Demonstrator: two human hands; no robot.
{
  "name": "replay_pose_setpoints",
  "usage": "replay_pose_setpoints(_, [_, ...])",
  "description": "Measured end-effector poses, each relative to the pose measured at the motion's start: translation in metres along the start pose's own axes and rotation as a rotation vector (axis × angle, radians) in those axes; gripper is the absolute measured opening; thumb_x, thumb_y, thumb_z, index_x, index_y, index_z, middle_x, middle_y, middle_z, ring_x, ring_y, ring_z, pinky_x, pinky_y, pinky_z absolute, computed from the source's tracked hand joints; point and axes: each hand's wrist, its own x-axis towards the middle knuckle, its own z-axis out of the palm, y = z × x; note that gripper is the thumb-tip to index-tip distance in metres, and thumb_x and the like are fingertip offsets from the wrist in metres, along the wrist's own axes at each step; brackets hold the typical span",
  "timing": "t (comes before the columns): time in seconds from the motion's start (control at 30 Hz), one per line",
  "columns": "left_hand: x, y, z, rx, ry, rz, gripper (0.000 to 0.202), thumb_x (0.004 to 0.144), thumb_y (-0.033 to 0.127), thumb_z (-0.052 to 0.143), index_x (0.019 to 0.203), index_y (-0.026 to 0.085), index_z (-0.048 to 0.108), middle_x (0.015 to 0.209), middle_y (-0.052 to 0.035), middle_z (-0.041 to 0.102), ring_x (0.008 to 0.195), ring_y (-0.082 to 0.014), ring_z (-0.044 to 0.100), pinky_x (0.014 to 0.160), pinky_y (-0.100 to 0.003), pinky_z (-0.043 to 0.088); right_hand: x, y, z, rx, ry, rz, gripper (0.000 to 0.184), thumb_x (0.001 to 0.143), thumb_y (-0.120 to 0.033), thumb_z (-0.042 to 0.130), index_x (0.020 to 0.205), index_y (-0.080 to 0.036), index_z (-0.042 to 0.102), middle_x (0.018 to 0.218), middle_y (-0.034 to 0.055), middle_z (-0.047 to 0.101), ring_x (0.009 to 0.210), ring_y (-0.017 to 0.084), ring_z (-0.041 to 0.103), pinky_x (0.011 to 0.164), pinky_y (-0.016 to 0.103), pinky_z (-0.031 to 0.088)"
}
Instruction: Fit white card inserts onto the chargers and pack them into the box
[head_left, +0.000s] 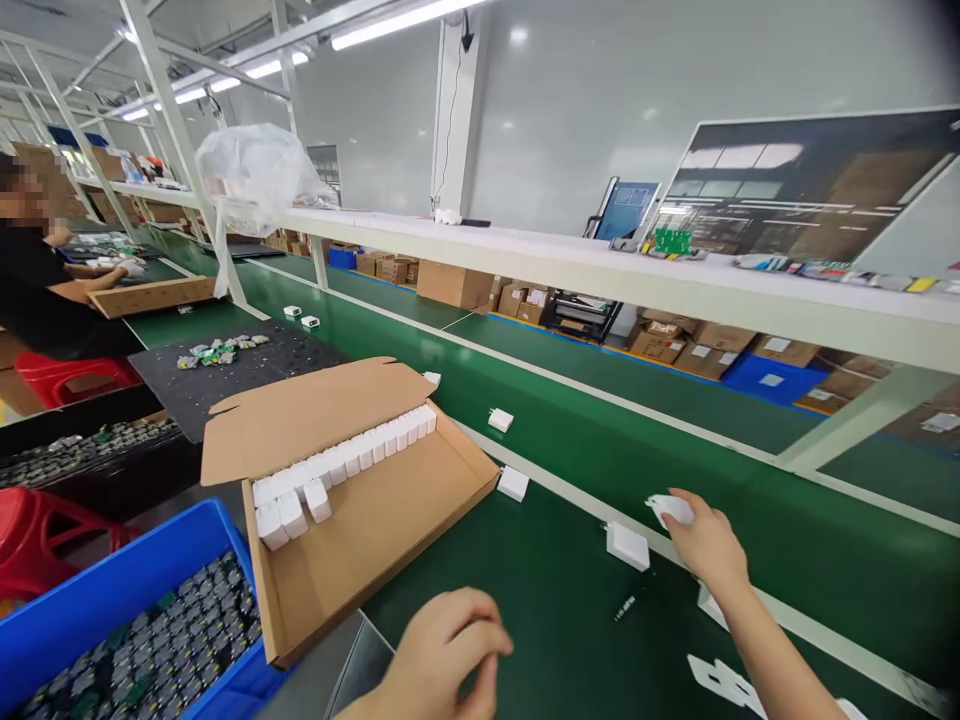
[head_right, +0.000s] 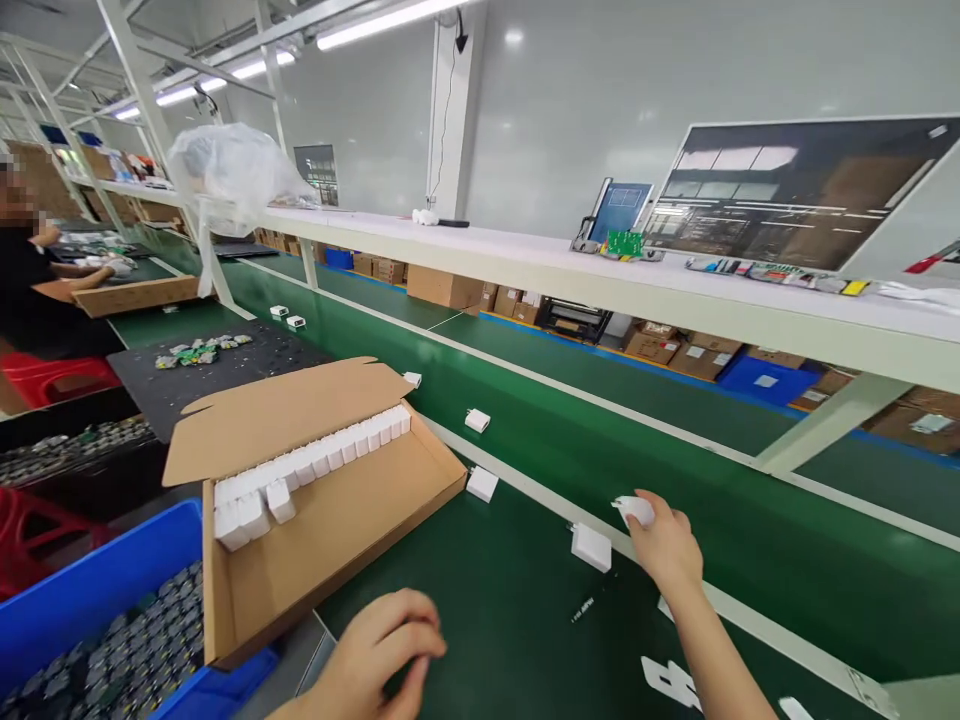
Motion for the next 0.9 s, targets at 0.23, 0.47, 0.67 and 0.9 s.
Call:
replay_pose_setpoints(0.23, [0.1,-0.013,0.113,-0.713,-0.139,-0.535,0.075,0.097,0.047,0.056,0.157,0.013,0.027,0.148,-0.0267,0.038,0.108,-0.0258,0.06,0.105,-0.048,0.043,-0.127,-0.064,-0.015,0.266,-0.06,-0.282,0.05,0.092,-0.04,0.051,0.14,-0.024,0.052,0.142,0.0107,0.058,0.126,0.03,0.059,0.103,0.045,0.05])
replay_pose_setpoints(0.47, [0.135,-0.055,0.16,-1.035,-0.067,-0.674,0.047,0.089,0.042,0.065,0.125,0.018,0.047,0.099,-0.0081,0.061,0.079,-0.0179,0.062,0.07,-0.031,0.05,-0.165,-0.079,-0.027,0.262,-0.105,-0.306,0.055,0.091,-0.033,0.06,0.144,-0.028,0.047,0.139,0.0084,0.058,0.123,0.028,0.061,0.1,0.047,0.053])
replay_pose_setpoints(0.67, [0.139,-0.077,0.137,-1.127,-0.024,-0.706,0.059,0.084,0.052,0.072,0.127,0.018,0.049,0.086,-0.0017,0.06,0.068,-0.013,0.059,0.063,-0.026,0.043,-0.148,0.013,-0.041,0.086,-0.058,0.048,0.032,0.086,-0.033,0.057,0.113,-0.02,0.068,0.092,0.0073,0.06,0.089,0.026,0.065,0.075,0.041,0.055])
replay_pose_setpoints(0.9, [0.141,-0.064,0.131,-1.442,-0.056,-0.859,0.061,0.077,0.036,0.083,0.128,0.016,0.054,0.089,-0.0023,0.061,0.066,-0.0092,0.051,0.062,-0.025,0.04,-0.152,0.061,-0.046,0.085,-0.186,0.057,0.031,0.081,-0.019,0.06,0.11,-0.025,0.072,0.11,0.0084,0.061,0.106,0.026,0.062,0.09,0.041,0.053])
